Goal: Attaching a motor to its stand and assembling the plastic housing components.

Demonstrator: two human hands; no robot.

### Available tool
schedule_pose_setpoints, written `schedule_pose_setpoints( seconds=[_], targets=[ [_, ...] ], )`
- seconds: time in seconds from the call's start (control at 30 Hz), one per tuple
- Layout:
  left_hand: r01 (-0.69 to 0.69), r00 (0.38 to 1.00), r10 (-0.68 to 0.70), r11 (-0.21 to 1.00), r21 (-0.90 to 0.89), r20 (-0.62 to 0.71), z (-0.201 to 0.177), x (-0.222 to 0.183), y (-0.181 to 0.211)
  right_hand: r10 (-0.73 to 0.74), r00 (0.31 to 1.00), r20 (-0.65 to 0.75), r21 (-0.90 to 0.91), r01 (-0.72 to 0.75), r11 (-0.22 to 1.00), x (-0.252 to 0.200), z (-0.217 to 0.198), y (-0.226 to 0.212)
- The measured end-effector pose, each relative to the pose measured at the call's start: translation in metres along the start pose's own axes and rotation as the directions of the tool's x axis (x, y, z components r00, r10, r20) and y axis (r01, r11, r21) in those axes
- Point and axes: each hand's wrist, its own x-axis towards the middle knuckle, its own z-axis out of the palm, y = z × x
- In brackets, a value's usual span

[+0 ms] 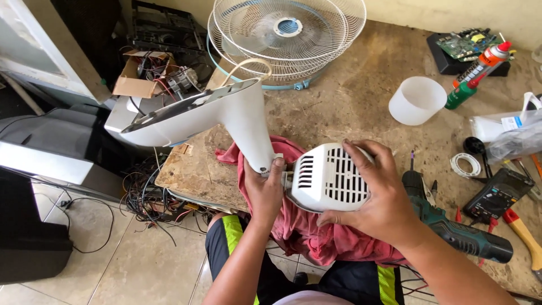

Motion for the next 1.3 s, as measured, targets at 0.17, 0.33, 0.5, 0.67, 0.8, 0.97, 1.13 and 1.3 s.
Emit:
schedule_pose_setpoints(
  seconds=[0.17,0.33,0.5,0.67,0.8,0.97,1.13,1.3],
  targets=[
    [0.015,1.0,-0.015,1.0,0.003,0.002,0.0,0.0,0.001,0.003,1.0,0.013,0.03,-0.003,1.0,-0.006,0.002,-0.002],
    [0.041,0.999,-0.039,0.995,-0.092,0.025,0.003,-0.002,-0.003,0.009,1.0,0.023,-0.034,-0.009,0.999,-0.016,0.004,0.009],
    [0.004,1.0,-0.001,0.991,-0.135,0.021,0.0,-0.012,0.005,0.007,1.0,0.028,-0.026,-0.007,1.0,-0.023,-0.006,-0.001],
    [0.207,0.978,-0.207,0.917,-0.341,0.037,-0.007,-0.025,-0.002,0.054,0.998,-0.022,-0.125,-0.056,0.991,-0.077,0.01,-0.009],
    [0.181,0.98,-0.126,0.89,-0.418,0.156,-0.017,-0.032,0.002,0.528,0.791,-0.31,0.183,-0.495,0.849,-0.127,0.053,-0.012],
    [0.139,0.98,-0.053,0.875,-0.463,0.194,-0.025,-0.046,-0.031,0.618,0.74,-0.267,0.372,-0.512,0.774,-0.175,0.073,-0.033],
    [-0.19,0.925,0.272,0.935,-0.298,0.264,-0.024,-0.047,-0.027,0.357,0.849,-0.389,0.05,-0.368,0.928,-0.15,0.064,-0.078],
    [-0.08,0.967,0.15,0.946,-0.314,0.205,-0.02,-0.053,-0.032,0.232,0.903,-0.362,-0.146,-0.3,0.943,-0.143,0.053,-0.082]
  ],
)
